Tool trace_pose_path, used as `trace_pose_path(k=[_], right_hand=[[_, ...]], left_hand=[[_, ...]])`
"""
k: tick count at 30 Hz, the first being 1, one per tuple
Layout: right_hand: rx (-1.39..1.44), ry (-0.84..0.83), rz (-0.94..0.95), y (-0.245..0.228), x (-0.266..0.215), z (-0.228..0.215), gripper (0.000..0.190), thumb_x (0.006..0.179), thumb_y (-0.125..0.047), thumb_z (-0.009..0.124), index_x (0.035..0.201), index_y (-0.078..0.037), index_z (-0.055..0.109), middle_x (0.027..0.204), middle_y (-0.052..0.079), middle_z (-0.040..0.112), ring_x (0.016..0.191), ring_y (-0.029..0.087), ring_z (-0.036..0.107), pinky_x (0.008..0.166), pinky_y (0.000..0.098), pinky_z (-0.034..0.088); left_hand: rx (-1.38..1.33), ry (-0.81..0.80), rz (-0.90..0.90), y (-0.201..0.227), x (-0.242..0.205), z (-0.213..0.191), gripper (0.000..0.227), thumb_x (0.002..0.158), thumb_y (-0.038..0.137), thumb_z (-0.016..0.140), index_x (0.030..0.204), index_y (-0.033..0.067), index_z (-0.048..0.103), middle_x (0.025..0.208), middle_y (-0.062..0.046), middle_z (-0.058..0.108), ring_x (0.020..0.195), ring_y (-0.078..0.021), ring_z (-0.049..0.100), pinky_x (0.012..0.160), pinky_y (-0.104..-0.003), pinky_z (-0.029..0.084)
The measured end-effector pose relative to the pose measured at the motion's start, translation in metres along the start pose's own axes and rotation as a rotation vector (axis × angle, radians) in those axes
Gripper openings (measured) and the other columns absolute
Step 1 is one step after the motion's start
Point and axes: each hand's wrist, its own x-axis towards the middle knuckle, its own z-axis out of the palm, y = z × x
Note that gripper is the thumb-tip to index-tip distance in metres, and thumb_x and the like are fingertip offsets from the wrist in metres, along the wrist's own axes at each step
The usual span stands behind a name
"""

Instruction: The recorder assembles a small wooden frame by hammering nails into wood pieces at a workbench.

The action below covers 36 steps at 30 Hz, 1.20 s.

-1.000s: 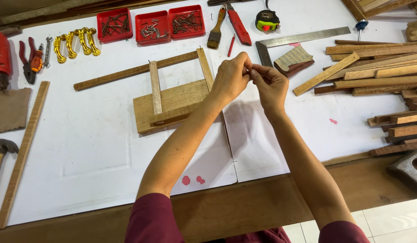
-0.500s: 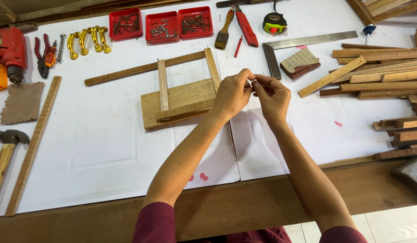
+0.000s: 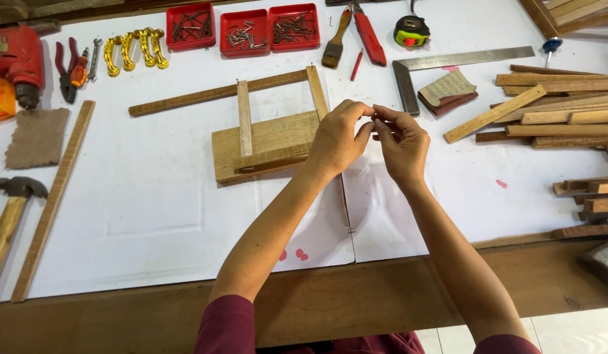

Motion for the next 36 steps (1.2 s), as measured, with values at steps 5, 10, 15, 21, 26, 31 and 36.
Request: trace_pose_path(k=[5,10,15,21,26,31,36], right_hand=[[-0.035,-0.092,-0.082,-0.022,0.0,0.027,0.024,0.101,0.004,0.065,0.122,-0.003,0.073,0.113,0.007,0.073,0.098,0.013,0.073,0.082,0.0267,0.064],[-0.067,-0.188,-0.153,-0.036,-0.005,0.065,0.026,0.099,0.006,0.066,0.122,-0.003,0.074,0.114,0.007,0.072,0.099,0.014,0.074,0.083,0.0268,0.063],[0.002,-0.308,-0.228,-0.045,-0.014,0.111,0.029,0.098,0.007,0.067,0.125,-0.004,0.073,0.114,0.007,0.072,0.102,0.014,0.074,0.09,0.0268,0.063],[0.004,-0.411,-0.252,-0.053,-0.026,0.168,0.024,0.099,0.002,0.069,0.121,-0.004,0.075,0.113,0.009,0.073,0.096,0.015,0.074,0.079,0.0262,0.061],[0.024,-0.5,-0.249,-0.069,-0.036,0.21,0.021,0.099,0.001,0.069,0.119,-0.004,0.075,0.111,0.009,0.074,0.095,0.014,0.076,0.075,0.0253,0.06],[0.089,-0.549,-0.278,-0.076,-0.044,0.252,0.021,0.1,0.001,0.07,0.12,-0.003,0.075,0.111,0.009,0.074,0.095,0.015,0.076,0.08,0.0258,0.061],[0.097,-0.615,-0.274,-0.084,-0.055,0.297,0.019,0.1,0.0,0.069,0.118,-0.004,0.076,0.11,0.01,0.073,0.093,0.016,0.075,0.08,0.0273,0.061]], left_hand=[[0.084,0.11,0.028,-0.009,-0.016,-0.027,0.019,0.089,0.007,0.075,0.106,0.0061,0.068,0.109,-0.006,0.071,0.103,-0.0249,0.069,0.085,-0.037,0.058],[0.141,0.188,-0.037,-0.019,-0.038,-0.067,0.021,0.088,0.006,0.076,0.107,0.0067,0.069,0.109,-0.005,0.071,0.103,-0.0237,0.069,0.087,-0.036,0.059],[0.217,0.312,-0.063,-0.034,-0.064,-0.106,0.018,0.088,0.007,0.077,0.103,0.0074,0.069,0.106,-0.005,0.073,0.101,-0.0249,0.071,0.085,-0.037,0.059],[0.271,0.405,-0.184,-0.051,-0.095,-0.15,0.014,0.088,0.006,0.076,0.1,0.0066,0.069,0.104,-0.007,0.073,0.098,-0.0264,0.071,0.084,-0.039,0.058],[0.311,0.464,-0.219,-0.068,-0.119,-0.183,0.013,0.089,0.007,0.075,0.101,0.0067,0.068,0.103,-0.007,0.073,0.099,-0.0262,0.071,0.085,-0.039,0.059],[0.367,0.515,-0.263,-0.079,-0.137,-0.215,0.012,0.089,0.006,0.073,0.1,0.0067,0.068,0.105,-0.007,0.074,0.1,-0.0267,0.071,0.086,-0.039,0.058],[0.402,0.569,-0.347,-0.088,-0.158,-0.246,0.012,0.089,0.007,0.073,0.1,0.0073,0.069,0.105,-0.006,0.074,0.1,-0.0267,0.069,0.085,-0.039,0.057]])
